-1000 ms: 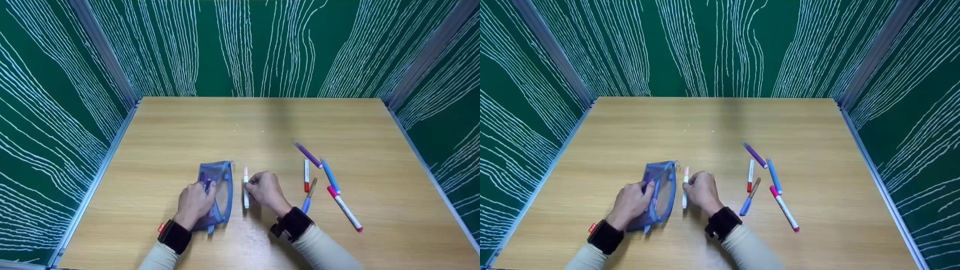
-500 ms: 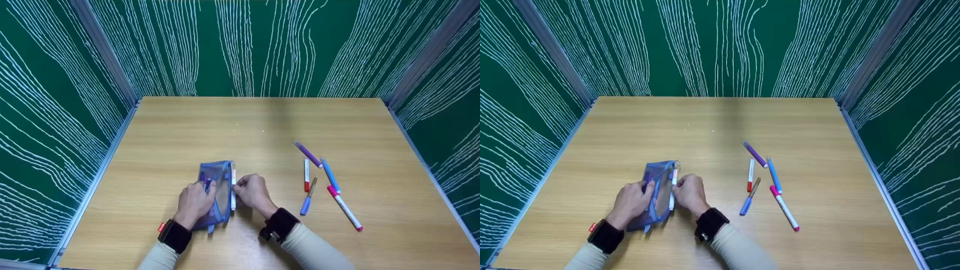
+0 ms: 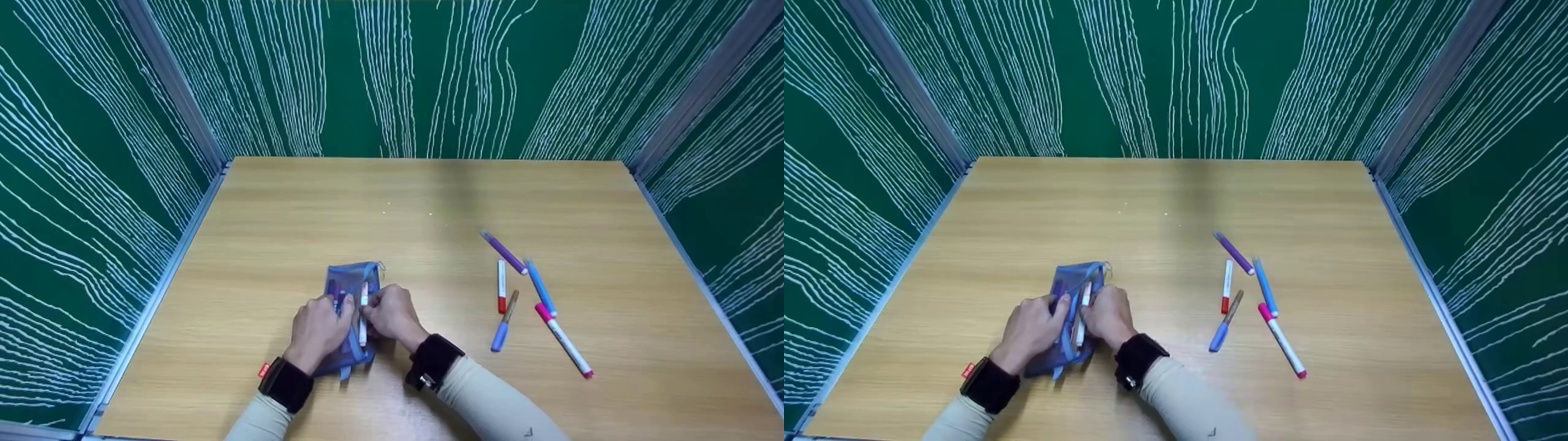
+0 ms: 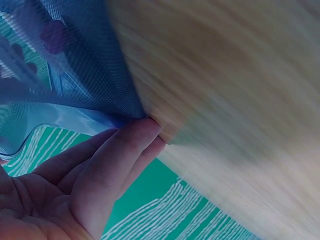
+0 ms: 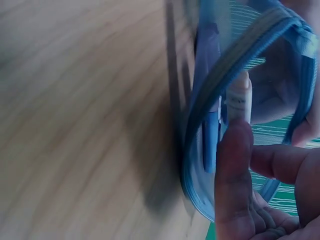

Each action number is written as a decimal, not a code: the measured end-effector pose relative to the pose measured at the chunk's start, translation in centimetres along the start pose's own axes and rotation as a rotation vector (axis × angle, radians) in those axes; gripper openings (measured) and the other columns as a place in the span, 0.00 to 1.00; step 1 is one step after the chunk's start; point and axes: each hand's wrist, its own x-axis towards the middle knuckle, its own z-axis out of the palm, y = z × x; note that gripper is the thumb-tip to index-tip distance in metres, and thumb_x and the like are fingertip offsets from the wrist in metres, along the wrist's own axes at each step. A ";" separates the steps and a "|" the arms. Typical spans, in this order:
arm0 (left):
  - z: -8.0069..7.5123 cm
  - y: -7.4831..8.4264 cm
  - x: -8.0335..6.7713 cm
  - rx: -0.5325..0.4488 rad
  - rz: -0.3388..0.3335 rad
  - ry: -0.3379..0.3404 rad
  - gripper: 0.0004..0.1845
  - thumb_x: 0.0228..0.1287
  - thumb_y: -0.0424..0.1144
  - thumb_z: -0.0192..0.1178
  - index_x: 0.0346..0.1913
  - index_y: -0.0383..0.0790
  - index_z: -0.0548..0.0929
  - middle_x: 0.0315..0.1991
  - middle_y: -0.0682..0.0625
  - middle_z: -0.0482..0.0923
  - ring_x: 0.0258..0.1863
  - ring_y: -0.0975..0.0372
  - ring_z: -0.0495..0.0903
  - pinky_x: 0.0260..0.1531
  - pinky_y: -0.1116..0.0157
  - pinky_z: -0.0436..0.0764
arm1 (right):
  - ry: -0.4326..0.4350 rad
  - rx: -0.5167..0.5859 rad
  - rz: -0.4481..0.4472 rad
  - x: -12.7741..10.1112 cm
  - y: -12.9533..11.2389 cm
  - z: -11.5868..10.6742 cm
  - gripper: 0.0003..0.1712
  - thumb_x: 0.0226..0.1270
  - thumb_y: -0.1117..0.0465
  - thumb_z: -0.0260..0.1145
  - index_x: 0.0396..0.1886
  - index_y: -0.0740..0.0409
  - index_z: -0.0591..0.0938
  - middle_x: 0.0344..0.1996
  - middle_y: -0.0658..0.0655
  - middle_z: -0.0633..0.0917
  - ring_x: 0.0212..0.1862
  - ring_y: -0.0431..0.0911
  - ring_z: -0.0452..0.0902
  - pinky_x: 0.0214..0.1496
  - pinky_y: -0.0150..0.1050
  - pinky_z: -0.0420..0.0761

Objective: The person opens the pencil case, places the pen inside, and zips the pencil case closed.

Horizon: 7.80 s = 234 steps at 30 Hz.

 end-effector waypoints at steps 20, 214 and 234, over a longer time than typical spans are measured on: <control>0.0 0.0 0.0 0.004 -0.002 0.007 0.25 0.74 0.54 0.52 0.23 0.40 0.78 0.25 0.40 0.82 0.23 0.49 0.81 0.25 0.50 0.78 | 0.017 -0.134 -0.059 0.5 -0.1 1.9 0.21 0.61 0.64 0.73 0.11 0.51 0.76 0.10 0.43 0.75 0.17 0.37 0.73 0.18 0.31 0.70; -0.2 -0.2 -0.2 -0.025 0.018 0.014 0.26 0.74 0.54 0.52 0.28 0.36 0.83 0.26 0.42 0.82 0.23 0.51 0.82 0.27 0.50 0.81 | 0.143 -0.137 0.035 -1.0 4.7 -9.0 0.04 0.59 0.62 0.76 0.27 0.57 0.89 0.20 0.49 0.85 0.20 0.41 0.76 0.22 0.32 0.73; -0.2 0.0 -0.3 -0.025 0.007 0.010 0.26 0.74 0.55 0.53 0.31 0.34 0.84 0.27 0.41 0.83 0.25 0.50 0.84 0.28 0.50 0.81 | 0.092 -0.015 -0.045 -1.4 2.5 -5.2 0.04 0.59 0.64 0.76 0.28 0.60 0.89 0.20 0.49 0.86 0.17 0.37 0.78 0.22 0.32 0.78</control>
